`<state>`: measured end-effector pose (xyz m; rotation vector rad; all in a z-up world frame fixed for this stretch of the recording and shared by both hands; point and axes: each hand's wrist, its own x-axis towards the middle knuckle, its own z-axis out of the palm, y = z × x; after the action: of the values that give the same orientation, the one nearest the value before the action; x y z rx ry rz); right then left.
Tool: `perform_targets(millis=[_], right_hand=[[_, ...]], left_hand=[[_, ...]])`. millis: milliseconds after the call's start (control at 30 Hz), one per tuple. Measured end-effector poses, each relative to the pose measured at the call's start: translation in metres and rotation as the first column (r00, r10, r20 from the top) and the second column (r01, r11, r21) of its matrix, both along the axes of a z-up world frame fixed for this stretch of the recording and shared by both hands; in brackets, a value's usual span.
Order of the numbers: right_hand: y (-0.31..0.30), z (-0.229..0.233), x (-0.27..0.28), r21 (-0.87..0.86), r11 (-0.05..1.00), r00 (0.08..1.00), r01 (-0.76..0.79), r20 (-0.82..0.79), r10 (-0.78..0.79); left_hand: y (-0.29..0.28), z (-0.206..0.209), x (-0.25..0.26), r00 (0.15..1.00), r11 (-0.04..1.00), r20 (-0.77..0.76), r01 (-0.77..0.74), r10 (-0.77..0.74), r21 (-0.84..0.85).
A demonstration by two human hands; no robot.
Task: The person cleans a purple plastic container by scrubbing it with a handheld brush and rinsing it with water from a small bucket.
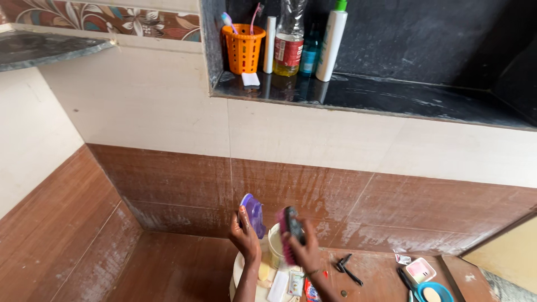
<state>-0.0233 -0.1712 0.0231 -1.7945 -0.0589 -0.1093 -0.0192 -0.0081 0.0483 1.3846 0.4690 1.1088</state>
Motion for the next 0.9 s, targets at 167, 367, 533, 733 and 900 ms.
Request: perform_targets(millis=[167,367,533,733,900], right_hand=[[0.020,-0.010,-0.014,-0.325,0.945,0.870,-0.039,0.455,0.193],[0.035,0.045,-0.050,-0.480,0.873,0.932,-0.085,0.271,0.240],[0.033,0.057,-0.030,-0.548,0.836,0.988,-0.035,0.108,0.112],[0.030,0.009,-0.023,-0.546,0.836,0.922,-0.059,0.291,0.255],[0.026,0.005,-0.042,-0.525,0.839,0.914,-0.146,0.252,0.317]], left_hand=[[-0.003,-0.010,0.003,0.999,0.994,0.030,0.040,-0.037,-0.098],[0.022,-0.031,0.016,0.998,0.991,-0.055,-0.013,0.006,-0.130],[0.011,-0.039,0.023,0.999,0.988,-0.036,-0.029,0.024,-0.155],[0.005,-0.052,0.019,0.995,0.994,-0.077,-0.069,0.063,-0.083],[0.009,-0.038,0.015,0.995,0.992,-0.064,-0.086,0.081,-0.094]])
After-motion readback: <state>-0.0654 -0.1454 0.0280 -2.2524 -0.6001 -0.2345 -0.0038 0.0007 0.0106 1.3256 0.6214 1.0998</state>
